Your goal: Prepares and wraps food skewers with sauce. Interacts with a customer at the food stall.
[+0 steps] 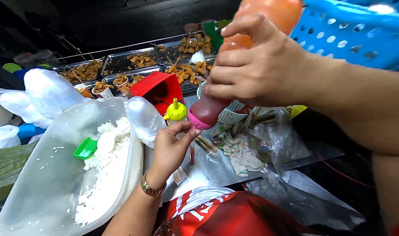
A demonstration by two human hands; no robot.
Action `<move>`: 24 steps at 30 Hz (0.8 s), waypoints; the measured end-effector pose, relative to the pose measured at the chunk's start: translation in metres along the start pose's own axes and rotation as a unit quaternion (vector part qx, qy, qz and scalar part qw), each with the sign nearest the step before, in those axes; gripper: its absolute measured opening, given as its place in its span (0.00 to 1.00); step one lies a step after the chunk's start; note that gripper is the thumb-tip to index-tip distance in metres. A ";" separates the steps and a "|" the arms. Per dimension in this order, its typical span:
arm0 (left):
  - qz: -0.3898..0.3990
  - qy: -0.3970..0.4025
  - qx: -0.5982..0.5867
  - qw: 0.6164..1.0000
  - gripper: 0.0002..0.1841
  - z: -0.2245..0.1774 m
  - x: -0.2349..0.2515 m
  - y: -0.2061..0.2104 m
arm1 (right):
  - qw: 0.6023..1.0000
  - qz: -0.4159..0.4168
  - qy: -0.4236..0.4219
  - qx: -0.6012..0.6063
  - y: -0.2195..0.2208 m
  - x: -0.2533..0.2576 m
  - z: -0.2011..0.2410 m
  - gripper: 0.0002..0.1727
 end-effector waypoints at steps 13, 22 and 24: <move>-0.188 0.029 -0.128 0.974 0.06 0.001 -0.016 -0.019 | 0.803 -0.007 0.488 0.343 0.107 -0.045 0.075 0.32; -0.140 0.026 -0.217 0.966 0.12 0.004 -0.003 -0.004 | 0.672 0.119 0.654 0.327 0.105 -0.048 0.072 0.26; -0.125 0.009 -0.210 0.970 0.18 0.000 0.002 0.001 | 0.717 0.105 0.600 0.339 0.076 -0.044 0.075 0.22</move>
Point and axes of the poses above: each hand's wrist, its own x-axis towards the middle knuckle, its own y-axis out of the palm, z = x × y, the point moved 1 cm from there along x, towards the middle knuckle, and after that the axes turned 1 degree about z, right-handed, at the moved point
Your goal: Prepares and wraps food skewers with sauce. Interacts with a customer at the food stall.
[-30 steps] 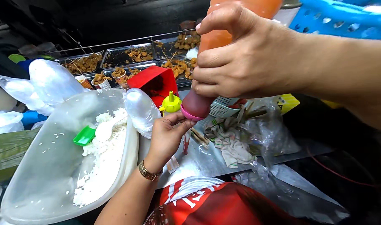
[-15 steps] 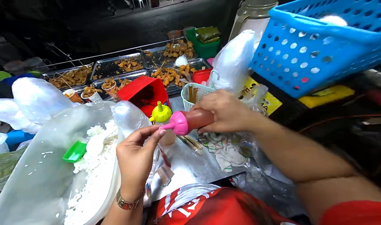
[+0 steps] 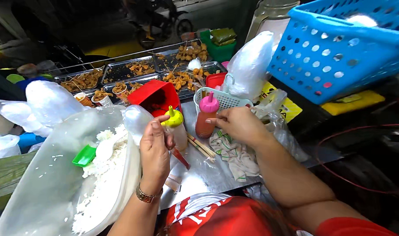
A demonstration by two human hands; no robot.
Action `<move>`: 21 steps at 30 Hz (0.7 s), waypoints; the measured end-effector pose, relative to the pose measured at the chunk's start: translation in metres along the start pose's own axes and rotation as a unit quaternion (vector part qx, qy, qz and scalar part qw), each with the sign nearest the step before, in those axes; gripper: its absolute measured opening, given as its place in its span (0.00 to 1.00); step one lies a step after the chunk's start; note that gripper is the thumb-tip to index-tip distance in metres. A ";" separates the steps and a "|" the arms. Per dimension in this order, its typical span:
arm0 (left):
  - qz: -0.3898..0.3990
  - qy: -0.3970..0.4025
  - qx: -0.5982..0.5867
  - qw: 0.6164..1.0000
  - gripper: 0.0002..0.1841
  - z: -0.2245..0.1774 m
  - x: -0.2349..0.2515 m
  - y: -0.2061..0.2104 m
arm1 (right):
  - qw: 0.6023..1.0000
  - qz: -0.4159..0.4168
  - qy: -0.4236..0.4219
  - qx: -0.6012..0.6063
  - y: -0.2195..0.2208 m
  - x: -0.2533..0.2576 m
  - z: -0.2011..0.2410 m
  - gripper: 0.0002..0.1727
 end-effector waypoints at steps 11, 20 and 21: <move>0.186 0.070 0.093 0.976 0.15 0.012 -0.009 0.020 | 0.829 -0.064 -0.165 0.531 0.042 -0.006 0.045 0.14; 0.243 0.060 0.050 0.967 0.12 0.008 -0.019 0.009 | 0.773 -0.154 -0.206 0.580 0.009 -0.007 0.034 0.14; 0.222 0.055 0.038 0.973 0.12 0.011 -0.019 0.005 | 0.765 -0.149 -0.200 0.594 0.016 -0.006 0.033 0.13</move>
Point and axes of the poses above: each hand's wrist, its own x-axis towards the middle knuckle, its own y-axis out of the palm, z = x × y, the point moved 1 cm from there along x, towards the middle knuckle, and after that the axes turned 1 degree about z, right-handed, at the moved point
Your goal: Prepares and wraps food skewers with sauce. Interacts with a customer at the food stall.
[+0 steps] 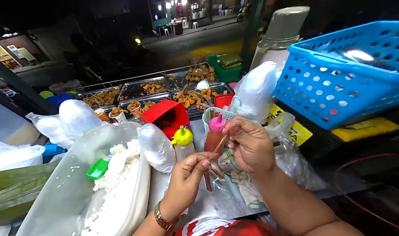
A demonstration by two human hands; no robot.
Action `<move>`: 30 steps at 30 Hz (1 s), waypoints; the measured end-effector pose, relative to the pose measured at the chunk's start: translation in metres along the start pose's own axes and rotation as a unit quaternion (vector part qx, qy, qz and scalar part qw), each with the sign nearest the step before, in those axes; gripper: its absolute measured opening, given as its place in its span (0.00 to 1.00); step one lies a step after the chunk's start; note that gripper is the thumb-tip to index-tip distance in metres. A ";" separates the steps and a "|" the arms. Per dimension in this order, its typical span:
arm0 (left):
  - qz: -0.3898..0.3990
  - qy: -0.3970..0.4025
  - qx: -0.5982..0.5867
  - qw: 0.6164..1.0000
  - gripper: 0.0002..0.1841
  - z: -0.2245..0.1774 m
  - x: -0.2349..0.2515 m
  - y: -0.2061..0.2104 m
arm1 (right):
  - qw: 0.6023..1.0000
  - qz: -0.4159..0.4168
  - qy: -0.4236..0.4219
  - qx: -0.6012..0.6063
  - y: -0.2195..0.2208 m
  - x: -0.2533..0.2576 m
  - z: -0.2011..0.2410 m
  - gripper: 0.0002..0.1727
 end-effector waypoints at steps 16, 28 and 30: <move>-0.097 -0.056 -0.364 0.925 0.08 0.002 0.000 -0.020 | 0.806 0.246 0.440 0.309 0.005 -0.052 -0.052 0.08; -0.144 -0.115 -0.217 0.959 0.18 0.005 0.006 -0.014 | 0.943 0.224 0.226 -0.094 -0.016 -0.041 -0.049 0.18; -0.070 -0.141 -0.081 0.984 0.16 0.009 0.003 -0.007 | 0.970 0.177 0.157 -0.060 -0.018 -0.032 -0.044 0.21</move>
Point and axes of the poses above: each hand's wrist, its own x-axis towards the middle knuckle, its own y-axis out of the palm, z = x × y, the point moved 1 cm from there along x, towards the middle knuckle, and after that the axes turned 1 degree about z, right-handed, at the moved point
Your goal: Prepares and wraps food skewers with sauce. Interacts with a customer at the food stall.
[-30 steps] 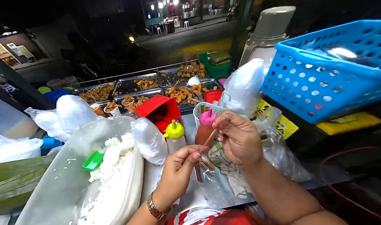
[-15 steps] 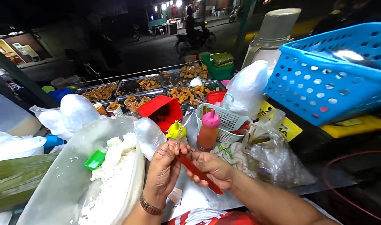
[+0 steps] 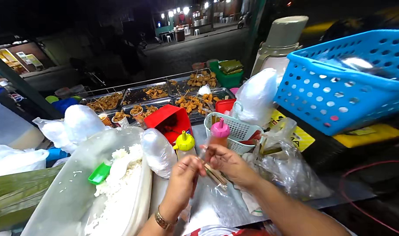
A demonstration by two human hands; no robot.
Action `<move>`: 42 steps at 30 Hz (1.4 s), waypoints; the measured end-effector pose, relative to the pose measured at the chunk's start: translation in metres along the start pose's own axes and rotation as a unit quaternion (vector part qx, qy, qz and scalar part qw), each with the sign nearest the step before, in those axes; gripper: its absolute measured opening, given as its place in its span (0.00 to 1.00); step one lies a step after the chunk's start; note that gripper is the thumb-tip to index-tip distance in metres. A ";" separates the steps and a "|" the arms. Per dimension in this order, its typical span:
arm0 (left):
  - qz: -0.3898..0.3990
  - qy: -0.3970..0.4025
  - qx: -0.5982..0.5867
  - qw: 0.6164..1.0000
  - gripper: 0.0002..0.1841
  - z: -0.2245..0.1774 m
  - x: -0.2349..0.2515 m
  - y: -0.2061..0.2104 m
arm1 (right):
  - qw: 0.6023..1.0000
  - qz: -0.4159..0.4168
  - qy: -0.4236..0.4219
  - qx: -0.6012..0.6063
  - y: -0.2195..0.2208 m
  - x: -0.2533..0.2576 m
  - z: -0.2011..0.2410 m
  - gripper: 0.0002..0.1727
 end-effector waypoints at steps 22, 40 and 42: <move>0.147 0.016 0.066 0.987 0.04 -0.020 0.005 -0.011 | 0.994 -0.022 -0.013 0.103 -0.004 -0.002 0.008 0.11; -0.171 -0.237 -0.125 0.948 0.08 -0.002 -0.010 0.030 | 0.812 -0.052 -0.312 -0.491 0.005 -0.027 0.006 0.09; -0.182 -0.248 -0.175 0.935 0.09 0.004 -0.011 0.035 | 0.801 -0.049 -0.291 -0.521 0.003 -0.032 0.009 0.09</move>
Point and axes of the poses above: each hand's wrist, its own x-axis towards the middle knuckle, its own y-axis out of the palm, z = x × y, the point moved 1 cm from there along x, towards the middle knuckle, and after that the axes turned 1 degree about z, right-handed, at the moved point
